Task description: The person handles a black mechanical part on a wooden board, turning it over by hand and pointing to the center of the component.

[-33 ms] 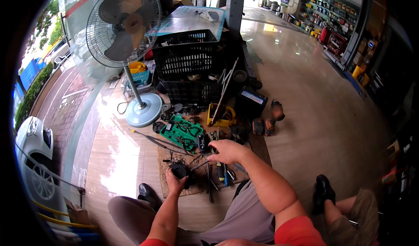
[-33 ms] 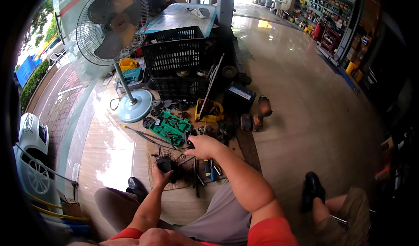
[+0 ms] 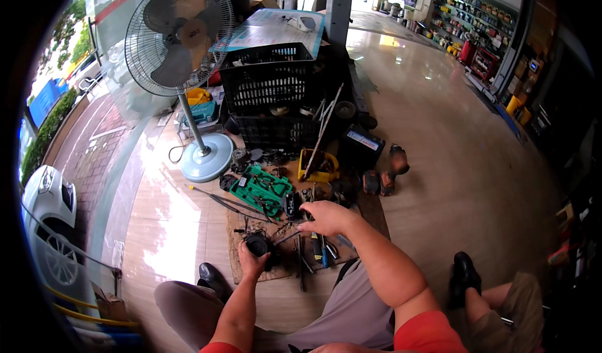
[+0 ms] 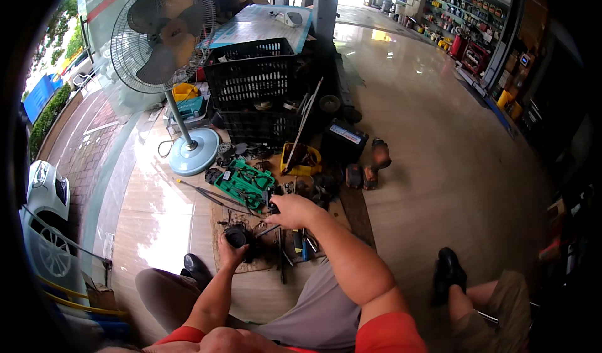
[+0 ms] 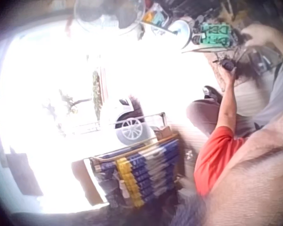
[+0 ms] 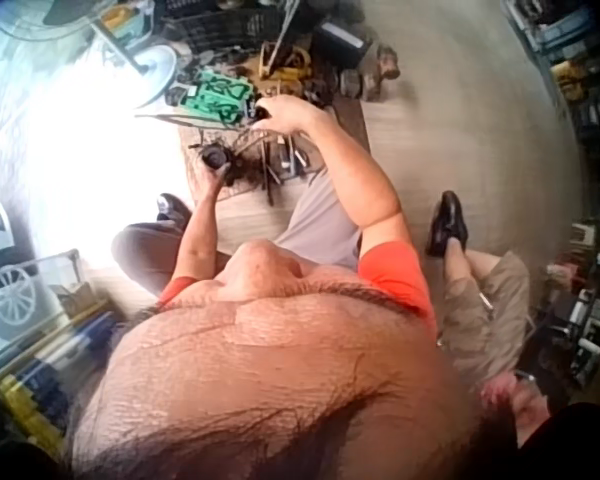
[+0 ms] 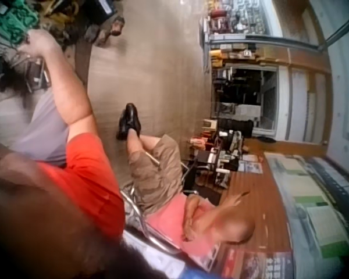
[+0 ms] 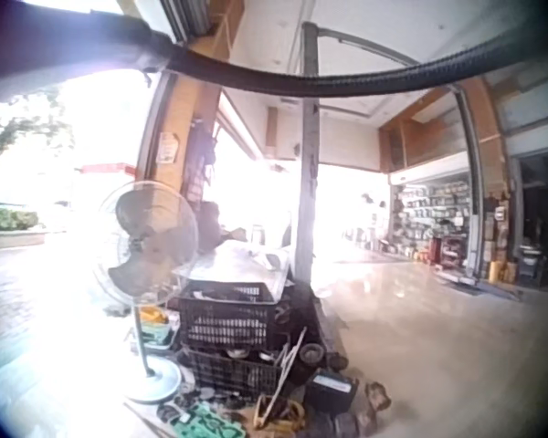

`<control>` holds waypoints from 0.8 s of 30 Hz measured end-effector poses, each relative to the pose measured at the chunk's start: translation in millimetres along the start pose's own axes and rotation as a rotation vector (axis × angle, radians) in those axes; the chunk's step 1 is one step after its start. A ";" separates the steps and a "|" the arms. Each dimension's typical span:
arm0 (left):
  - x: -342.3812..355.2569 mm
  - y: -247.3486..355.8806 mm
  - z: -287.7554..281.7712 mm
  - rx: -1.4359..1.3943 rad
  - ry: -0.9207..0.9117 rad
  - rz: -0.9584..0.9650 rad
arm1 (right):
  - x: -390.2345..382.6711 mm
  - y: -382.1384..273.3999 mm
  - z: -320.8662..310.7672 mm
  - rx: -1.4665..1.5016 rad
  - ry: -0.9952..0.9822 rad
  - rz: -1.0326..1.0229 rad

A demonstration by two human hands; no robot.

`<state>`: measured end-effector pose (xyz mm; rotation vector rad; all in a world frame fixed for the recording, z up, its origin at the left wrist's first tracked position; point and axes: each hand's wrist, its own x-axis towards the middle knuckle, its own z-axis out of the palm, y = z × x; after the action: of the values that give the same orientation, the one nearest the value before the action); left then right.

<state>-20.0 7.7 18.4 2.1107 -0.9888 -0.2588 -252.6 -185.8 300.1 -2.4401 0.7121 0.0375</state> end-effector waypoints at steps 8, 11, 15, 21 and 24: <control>-1.6 6.0 0.7 -0.015 0.023 -0.019 | 0.3 -9.9 -3.1 -0.014 -0.072 0.050; -1.8 1.6 -1.2 -0.013 0.032 0.009 | 0.8 -16.8 -4.9 -0.020 -0.095 0.056; 0.2 2.8 -1.2 -0.036 0.020 -0.017 | 2.3 -13.3 -2.2 -0.019 -0.100 0.048; -1.5 3.8 0.4 -0.021 0.018 0.007 | 2.6 -13.9 0.0 -0.029 -0.105 0.069; 2.2 -8.9 -1.3 -0.056 -0.012 0.047 | 5.4 -13.7 4.2 -0.046 -0.075 0.040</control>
<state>-12.9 10.3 13.1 2.0350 -1.0251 -0.2729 -240.6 -176.8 303.0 -2.4536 0.7336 0.1621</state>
